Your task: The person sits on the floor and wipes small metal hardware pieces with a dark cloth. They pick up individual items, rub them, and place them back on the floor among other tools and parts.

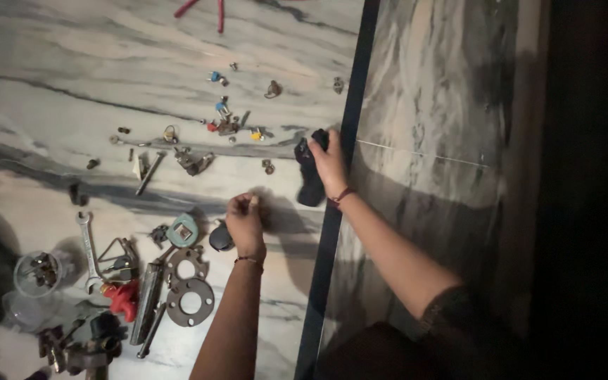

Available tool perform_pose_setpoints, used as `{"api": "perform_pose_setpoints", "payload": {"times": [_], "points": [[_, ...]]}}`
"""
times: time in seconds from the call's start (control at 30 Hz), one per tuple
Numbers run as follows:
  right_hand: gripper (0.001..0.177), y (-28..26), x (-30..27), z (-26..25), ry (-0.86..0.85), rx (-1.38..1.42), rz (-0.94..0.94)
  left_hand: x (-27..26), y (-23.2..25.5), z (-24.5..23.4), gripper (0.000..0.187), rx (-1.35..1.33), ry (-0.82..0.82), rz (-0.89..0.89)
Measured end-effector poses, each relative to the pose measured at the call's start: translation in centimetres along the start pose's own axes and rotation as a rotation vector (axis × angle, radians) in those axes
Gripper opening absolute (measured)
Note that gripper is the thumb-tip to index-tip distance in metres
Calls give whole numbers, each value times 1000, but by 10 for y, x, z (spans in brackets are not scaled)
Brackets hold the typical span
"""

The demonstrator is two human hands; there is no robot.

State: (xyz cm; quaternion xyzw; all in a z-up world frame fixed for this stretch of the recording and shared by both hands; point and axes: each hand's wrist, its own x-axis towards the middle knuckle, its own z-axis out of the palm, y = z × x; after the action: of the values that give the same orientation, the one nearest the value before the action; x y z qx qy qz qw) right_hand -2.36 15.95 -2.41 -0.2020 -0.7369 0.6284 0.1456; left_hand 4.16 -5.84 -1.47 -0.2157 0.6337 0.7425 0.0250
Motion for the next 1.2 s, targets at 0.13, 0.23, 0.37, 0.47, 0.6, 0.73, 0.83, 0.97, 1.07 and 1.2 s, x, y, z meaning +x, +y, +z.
{"api": "perform_pose_setpoints", "payload": {"times": [0.13, 0.23, 0.37, 0.47, 0.6, 0.73, 0.83, 0.97, 1.07, 1.2], "points": [[35, -26, -18, 11, -129, -92, -19, -10, 12, 14, 25, -519, -160, -117], [31, -49, -64, 52, -203, -181, -112, -24, 33, 28, 35, -639, -200, -141], [30, -90, -113, 84, -405, -316, -247, -38, 66, 23, 48, -773, -106, -201], [26, -117, -133, 93, -588, -216, -250, -32, 84, -17, 55, -807, -99, -184], [43, -150, -158, 102, -667, -276, -544, -26, 98, -51, 63, -926, -109, -161], [39, -184, -161, 112, -696, -461, -622, -43, 111, -63, 60, -1064, -150, -169], [36, -211, -154, 120, -638, -489, -611, -60, 124, -68, 49, -1091, -234, -40], [38, -233, -162, 124, -653, -554, -685, -74, 133, -82, 42, -1211, -237, -108], [34, -234, -191, 126, -705, -601, -795, -79, 127, -97, 42, -1276, -206, -151], [37, -235, -221, 135, -768, -536, -808, -72, 118, -124, 42, -1391, -253, -105]]}}
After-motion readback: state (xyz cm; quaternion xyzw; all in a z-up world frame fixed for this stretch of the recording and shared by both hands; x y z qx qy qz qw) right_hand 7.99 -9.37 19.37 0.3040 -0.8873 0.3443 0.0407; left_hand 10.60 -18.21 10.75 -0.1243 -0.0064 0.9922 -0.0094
